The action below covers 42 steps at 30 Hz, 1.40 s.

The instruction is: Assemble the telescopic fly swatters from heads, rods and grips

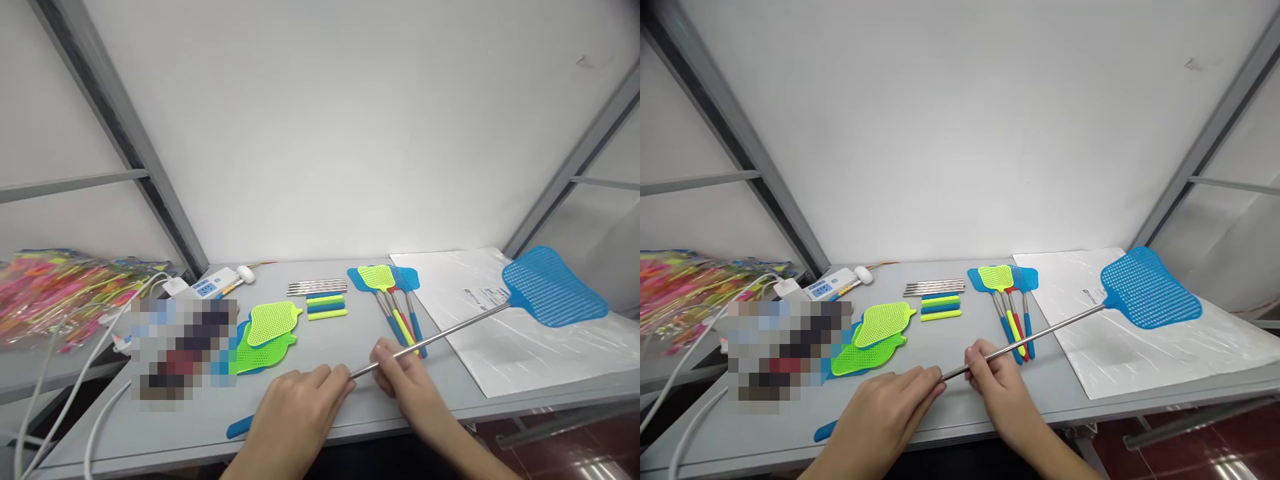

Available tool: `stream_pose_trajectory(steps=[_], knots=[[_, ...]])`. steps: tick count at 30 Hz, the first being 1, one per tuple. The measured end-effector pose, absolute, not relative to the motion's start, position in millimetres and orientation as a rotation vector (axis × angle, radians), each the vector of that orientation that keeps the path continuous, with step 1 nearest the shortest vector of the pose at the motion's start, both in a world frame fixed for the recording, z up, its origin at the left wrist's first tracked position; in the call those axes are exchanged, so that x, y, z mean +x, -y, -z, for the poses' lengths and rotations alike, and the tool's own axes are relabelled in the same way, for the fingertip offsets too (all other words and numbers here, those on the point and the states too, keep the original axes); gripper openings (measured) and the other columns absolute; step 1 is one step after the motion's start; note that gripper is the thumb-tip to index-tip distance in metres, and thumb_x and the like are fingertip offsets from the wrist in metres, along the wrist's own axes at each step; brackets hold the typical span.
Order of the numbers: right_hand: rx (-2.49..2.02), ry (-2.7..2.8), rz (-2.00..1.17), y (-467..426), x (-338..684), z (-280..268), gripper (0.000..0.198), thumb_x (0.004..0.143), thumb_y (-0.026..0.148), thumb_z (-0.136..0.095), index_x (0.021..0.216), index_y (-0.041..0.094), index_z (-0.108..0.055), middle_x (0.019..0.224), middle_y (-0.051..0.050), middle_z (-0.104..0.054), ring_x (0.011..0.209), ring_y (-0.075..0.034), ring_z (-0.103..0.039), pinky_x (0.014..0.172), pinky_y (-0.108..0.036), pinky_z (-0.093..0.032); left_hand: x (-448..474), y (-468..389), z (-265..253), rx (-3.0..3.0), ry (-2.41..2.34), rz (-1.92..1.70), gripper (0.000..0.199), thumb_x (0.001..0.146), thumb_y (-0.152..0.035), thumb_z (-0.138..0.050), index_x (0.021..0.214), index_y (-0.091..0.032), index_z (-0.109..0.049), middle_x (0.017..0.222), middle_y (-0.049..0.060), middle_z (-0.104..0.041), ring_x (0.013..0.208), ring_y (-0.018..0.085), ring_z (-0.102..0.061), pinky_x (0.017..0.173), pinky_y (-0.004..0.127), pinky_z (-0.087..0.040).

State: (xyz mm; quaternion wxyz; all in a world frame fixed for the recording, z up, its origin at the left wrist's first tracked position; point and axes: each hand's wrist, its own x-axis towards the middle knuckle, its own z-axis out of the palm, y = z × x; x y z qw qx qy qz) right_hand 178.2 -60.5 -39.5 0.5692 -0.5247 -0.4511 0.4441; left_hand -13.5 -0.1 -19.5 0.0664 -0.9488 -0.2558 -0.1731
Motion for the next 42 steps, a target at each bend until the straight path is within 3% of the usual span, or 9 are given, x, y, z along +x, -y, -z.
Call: stream_pose_trajectory(steps=[10, 28, 37, 42], knots=[[-1.368, 1.219, -0.904, 70, 184, 31, 0.051, 0.094, 0.056, -0.044, 0.058, 0.02, -0.044, 0.055, 0.004, -0.032, 0.052, -0.01, -0.031, 0.05, -0.027, -0.024, -11, -2, 10, -3.113, 0.865, 0.345, 0.026, 0.103, -0.035, -0.031, 0.09, -0.026, -0.051, 0.076, -0.005, -0.065, 0.061, 0.016, -0.063, 0.053, 0.027, -0.032], [-1.351, 1.021, -0.532, 78, 259, 19, 0.056, 0.092, 0.053, -0.05, 0.048, 0.021, -0.037, 0.054, 0.001, -0.032, 0.055, -0.013, -0.033, 0.053, -0.031, -0.027, -47, -26, 4, -3.08, 0.925, 0.403, 0.029, 0.102, -0.037, -0.034, 0.083, -0.024, -0.051, 0.07, -0.004, -0.062, 0.066, 0.016, -0.065, 0.055, 0.026, -0.033], [-1.185, 0.8, -0.718, 69, 249, 18, 0.048, 0.09, 0.058, -0.051, 0.06, 0.021, -0.042, 0.051, 0.006, -0.029, 0.048, -0.011, -0.029, 0.048, -0.028, -0.027, -36, -14, 4, -2.934, 0.88, 0.434, 0.026, 0.102, -0.033, -0.034, 0.082, -0.024, -0.049, 0.066, -0.005, -0.06, 0.059, 0.018, -0.064, 0.051, 0.029, -0.031], [-1.226, 0.972, -0.964, 66, 201, 30, 0.047, 0.087, 0.062, -0.052, 0.067, 0.021, -0.045, 0.051, 0.007, -0.031, 0.046, -0.008, -0.027, 0.045, -0.025, -0.02, -24, -1, 8, -2.897, 0.805, 0.497, 0.023, 0.102, -0.029, -0.035, 0.086, -0.025, -0.052, 0.067, -0.005, -0.061, 0.055, 0.018, -0.061, 0.051, 0.03, -0.03]])
